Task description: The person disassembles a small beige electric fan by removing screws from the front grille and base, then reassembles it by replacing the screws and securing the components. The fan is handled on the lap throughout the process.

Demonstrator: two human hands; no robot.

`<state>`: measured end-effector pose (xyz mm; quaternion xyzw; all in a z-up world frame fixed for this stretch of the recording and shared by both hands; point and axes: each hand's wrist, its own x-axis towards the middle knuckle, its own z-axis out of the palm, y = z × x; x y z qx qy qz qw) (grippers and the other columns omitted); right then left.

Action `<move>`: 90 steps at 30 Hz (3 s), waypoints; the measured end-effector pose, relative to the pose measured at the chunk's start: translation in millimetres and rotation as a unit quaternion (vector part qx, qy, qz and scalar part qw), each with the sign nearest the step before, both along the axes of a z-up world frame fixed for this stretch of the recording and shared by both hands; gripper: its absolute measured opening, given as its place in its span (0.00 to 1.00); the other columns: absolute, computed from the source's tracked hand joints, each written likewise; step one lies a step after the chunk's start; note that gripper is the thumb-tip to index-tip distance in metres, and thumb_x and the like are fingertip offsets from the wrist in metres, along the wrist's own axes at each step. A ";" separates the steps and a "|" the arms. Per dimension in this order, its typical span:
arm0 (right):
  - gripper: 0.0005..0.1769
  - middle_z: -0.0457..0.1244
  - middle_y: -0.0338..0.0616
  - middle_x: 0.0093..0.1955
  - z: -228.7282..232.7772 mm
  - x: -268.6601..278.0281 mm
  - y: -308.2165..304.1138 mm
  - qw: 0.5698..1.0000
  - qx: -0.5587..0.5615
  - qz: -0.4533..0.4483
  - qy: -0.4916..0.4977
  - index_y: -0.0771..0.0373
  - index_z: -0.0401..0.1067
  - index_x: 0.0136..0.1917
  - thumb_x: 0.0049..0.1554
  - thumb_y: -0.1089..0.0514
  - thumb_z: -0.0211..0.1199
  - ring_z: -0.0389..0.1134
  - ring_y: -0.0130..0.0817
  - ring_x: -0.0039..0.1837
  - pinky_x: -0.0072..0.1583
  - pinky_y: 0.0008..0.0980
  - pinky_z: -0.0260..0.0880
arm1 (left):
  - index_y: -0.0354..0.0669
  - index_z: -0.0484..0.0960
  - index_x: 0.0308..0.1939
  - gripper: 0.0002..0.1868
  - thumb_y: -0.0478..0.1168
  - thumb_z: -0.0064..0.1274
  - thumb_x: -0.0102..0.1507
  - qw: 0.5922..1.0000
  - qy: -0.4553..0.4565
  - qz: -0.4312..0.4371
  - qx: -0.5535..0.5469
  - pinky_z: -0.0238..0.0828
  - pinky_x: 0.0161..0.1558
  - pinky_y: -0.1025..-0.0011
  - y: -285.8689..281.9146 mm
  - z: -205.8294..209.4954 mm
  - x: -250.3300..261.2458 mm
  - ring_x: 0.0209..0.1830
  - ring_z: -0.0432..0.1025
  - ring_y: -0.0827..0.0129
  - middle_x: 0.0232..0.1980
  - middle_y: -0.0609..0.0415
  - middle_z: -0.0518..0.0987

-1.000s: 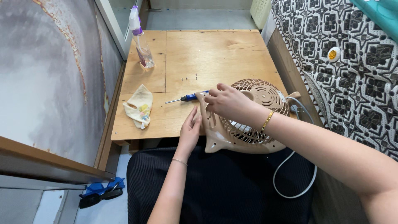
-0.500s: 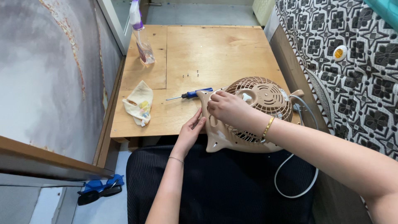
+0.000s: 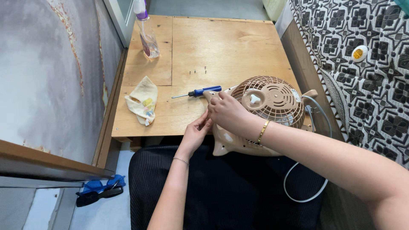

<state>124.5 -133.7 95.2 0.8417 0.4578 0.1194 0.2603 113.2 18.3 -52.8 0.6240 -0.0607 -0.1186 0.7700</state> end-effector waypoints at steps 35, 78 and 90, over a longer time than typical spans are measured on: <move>0.10 0.72 0.37 0.48 -22.2 179.1 29.0 0.899 0.237 -0.283 0.235 0.50 0.82 0.47 0.56 0.46 0.67 0.71 0.38 0.55 0.57 0.43 0.68 | 0.36 0.66 0.74 0.33 0.39 0.56 0.65 0.995 0.013 0.014 -0.096 0.76 0.44 0.78 -7.3 11.0 -8.9 0.39 0.76 0.82 0.41 0.61 0.83; 0.50 0.73 0.57 0.53 29.1 38.2 -211.7 0.719 0.332 -0.573 0.212 0.60 0.81 0.58 0.63 0.20 0.34 0.72 0.52 0.61 0.65 0.46 0.69 | 0.37 0.66 0.71 0.43 0.63 0.55 0.63 0.966 -0.050 0.118 0.224 0.76 0.51 0.68 -20.8 43.9 69.1 0.48 0.80 0.66 0.47 0.48 0.84; 0.48 0.72 0.55 0.46 41.8 -50.2 -185.1 0.728 0.336 -0.590 0.093 0.55 0.81 0.48 0.62 0.20 0.30 0.73 0.56 0.55 0.58 0.52 0.72 | 0.39 0.64 0.69 0.29 0.47 0.49 0.68 0.960 -0.068 0.254 0.093 0.75 0.41 0.67 -65.3 12.4 8.5 0.41 0.78 0.66 0.49 0.46 0.83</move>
